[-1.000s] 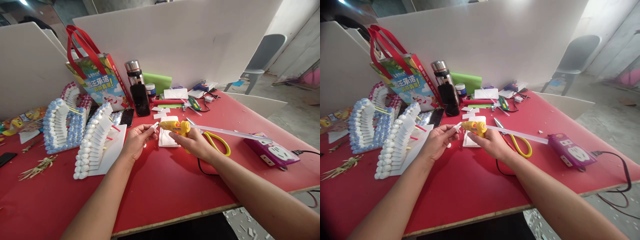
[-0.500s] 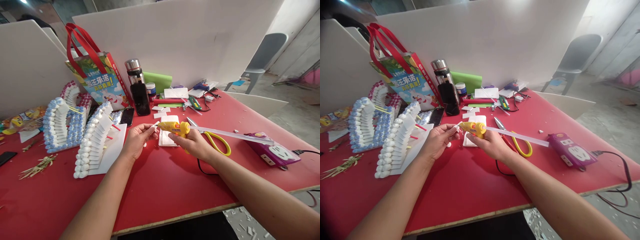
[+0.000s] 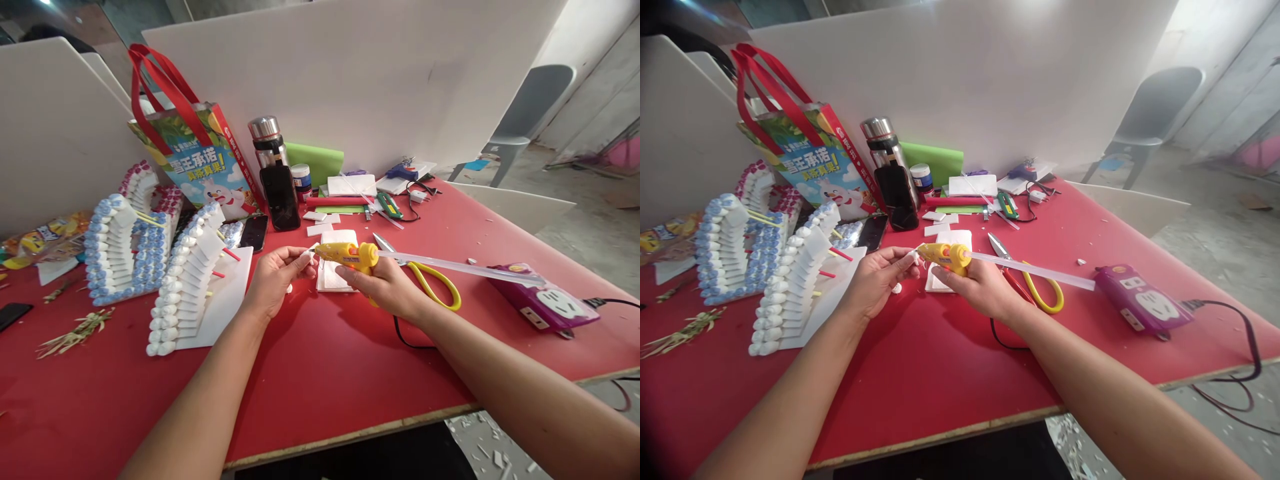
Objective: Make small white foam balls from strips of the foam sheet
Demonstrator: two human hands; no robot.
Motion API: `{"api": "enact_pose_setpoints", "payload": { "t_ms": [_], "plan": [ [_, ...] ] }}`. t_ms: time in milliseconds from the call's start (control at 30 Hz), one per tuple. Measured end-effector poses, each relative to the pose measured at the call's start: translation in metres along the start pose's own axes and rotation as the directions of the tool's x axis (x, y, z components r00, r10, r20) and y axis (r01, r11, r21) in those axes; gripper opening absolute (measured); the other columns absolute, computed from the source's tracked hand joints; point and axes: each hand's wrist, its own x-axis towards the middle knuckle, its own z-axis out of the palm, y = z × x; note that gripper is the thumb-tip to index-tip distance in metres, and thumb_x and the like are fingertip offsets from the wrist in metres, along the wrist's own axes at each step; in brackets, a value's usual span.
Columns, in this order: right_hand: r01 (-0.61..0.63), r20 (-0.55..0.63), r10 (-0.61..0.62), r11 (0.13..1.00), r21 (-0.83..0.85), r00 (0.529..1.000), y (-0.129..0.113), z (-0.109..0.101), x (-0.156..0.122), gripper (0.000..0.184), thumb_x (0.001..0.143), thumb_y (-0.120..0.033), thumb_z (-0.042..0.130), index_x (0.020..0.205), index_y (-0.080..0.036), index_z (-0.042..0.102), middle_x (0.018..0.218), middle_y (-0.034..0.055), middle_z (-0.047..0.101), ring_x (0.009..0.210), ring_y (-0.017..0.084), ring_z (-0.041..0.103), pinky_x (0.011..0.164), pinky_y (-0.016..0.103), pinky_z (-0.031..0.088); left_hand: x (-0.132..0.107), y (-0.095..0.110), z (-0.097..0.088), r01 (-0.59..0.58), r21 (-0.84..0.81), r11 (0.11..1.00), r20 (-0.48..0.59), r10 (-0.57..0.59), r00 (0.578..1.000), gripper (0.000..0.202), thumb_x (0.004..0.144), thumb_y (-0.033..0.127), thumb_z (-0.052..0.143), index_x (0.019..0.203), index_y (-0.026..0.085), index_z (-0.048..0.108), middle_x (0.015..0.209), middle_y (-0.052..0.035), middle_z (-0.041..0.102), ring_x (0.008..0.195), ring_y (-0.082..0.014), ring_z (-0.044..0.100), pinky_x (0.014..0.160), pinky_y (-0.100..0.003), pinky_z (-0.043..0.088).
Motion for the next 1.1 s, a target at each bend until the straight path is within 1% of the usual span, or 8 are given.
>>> {"api": "enact_pose_setpoints", "payload": {
  "t_ms": [233,367,433,533,633,767,967,1100],
  "plan": [
    [0.031,-0.06,-0.03,0.999,0.014,0.998,-0.0029,-0.003,0.0017,0.041,0.092,-0.055,0.057,0.074,-0.018,0.053,0.062,-0.0031,0.04,0.057,0.01,0.034,0.052,0.028,0.024,-0.0011,0.0015,0.0001,-0.002,-0.011,1.0,-0.007,0.002,1.0,0.029,0.076,0.034,0.082,0.092,0.012,0.072,0.079,-0.0054,0.071,0.068,-0.0134,0.065,0.072,-0.027,0.055],
    [-0.018,-0.089,0.018,1.0,0.008,0.996,-0.0062,-0.0045,0.0003,0.046,0.089,-0.055,0.06,0.065,-0.019,0.044,0.058,-0.0038,0.037,0.053,0.009,0.031,0.05,0.028,0.022,-0.0008,0.0019,-0.0002,0.005,-0.016,1.0,-0.019,-0.006,1.0,0.029,0.075,0.034,0.082,0.09,0.012,0.072,0.081,-0.0062,0.071,0.068,-0.0137,0.065,0.071,-0.028,0.054],
    [0.006,-0.063,-0.004,1.0,0.025,0.998,-0.0074,-0.0045,-0.0005,0.047,0.09,-0.054,0.059,0.065,-0.019,0.043,0.058,-0.0042,0.036,0.053,0.009,0.031,0.05,0.027,0.022,-0.0003,0.0018,-0.0007,0.012,-0.021,1.0,-0.024,-0.013,1.0,0.029,0.075,0.035,0.082,0.09,0.012,0.072,0.081,-0.0064,0.071,0.068,-0.0136,0.065,0.071,-0.028,0.054],
    [0.045,-0.006,-0.045,0.997,0.059,0.999,-0.0073,-0.0033,-0.001,0.04,0.092,-0.053,0.058,0.074,-0.019,0.051,0.06,-0.0046,0.038,0.054,0.009,0.032,0.051,0.027,0.024,0.0005,0.0017,-0.0014,0.01,-0.047,0.999,-0.02,-0.011,1.0,0.029,0.075,0.034,0.082,0.089,0.011,0.072,0.083,-0.0066,0.071,0.068,-0.013,0.064,0.071,-0.028,0.054],
    [0.037,0.024,-0.039,0.996,0.078,0.999,-0.0052,-0.002,-0.0013,0.037,0.092,-0.055,0.058,0.084,-0.018,0.057,0.063,-0.0046,0.04,0.055,0.009,0.034,0.051,0.026,0.025,0.0007,0.0016,-0.0014,0.01,-0.067,0.998,-0.017,-0.011,1.0,0.029,0.075,0.033,0.083,0.09,0.01,0.072,0.084,-0.0069,0.071,0.068,-0.0129,0.064,0.071,-0.028,0.054],
    [0.003,0.023,-0.004,0.999,0.051,1.0,-0.005,-0.0019,-0.0018,0.041,0.091,-0.055,0.059,0.076,-0.018,0.054,0.06,-0.0046,0.039,0.054,0.009,0.033,0.05,0.026,0.026,0.0004,0.0013,-0.0009,0.019,-0.072,0.997,-0.01,-0.02,1.0,0.03,0.075,0.033,0.082,0.09,0.01,0.072,0.084,-0.0076,0.071,0.068,-0.013,0.064,0.072,-0.028,0.054],
    [0.05,-0.004,-0.05,0.997,0.056,0.999,-0.0092,-0.0027,-0.0014,0.04,0.093,-0.052,0.058,0.073,-0.018,0.05,0.06,-0.0046,0.037,0.054,0.008,0.031,0.051,0.026,0.025,0.0004,0.0017,-0.0012,0.017,-0.071,0.997,-0.018,-0.019,1.0,0.029,0.074,0.034,0.083,0.088,0.012,0.072,0.083,-0.0058,0.071,0.069,-0.0127,0.064,0.073,-0.029,0.053],
    [0.026,-0.036,-0.025,0.999,0.02,0.999,-0.008,-0.0036,-0.0001,0.043,0.092,-0.054,0.058,0.07,-0.019,0.048,0.06,-0.0041,0.039,0.054,0.009,0.033,0.051,0.027,0.025,-0.0003,0.0023,-0.0009,0.021,-0.065,0.998,-0.004,-0.022,1.0,0.029,0.074,0.034,0.083,0.089,0.012,0.072,0.082,-0.0059,0.071,0.068,-0.013,0.064,0.073,-0.029,0.053]
  ]
}}
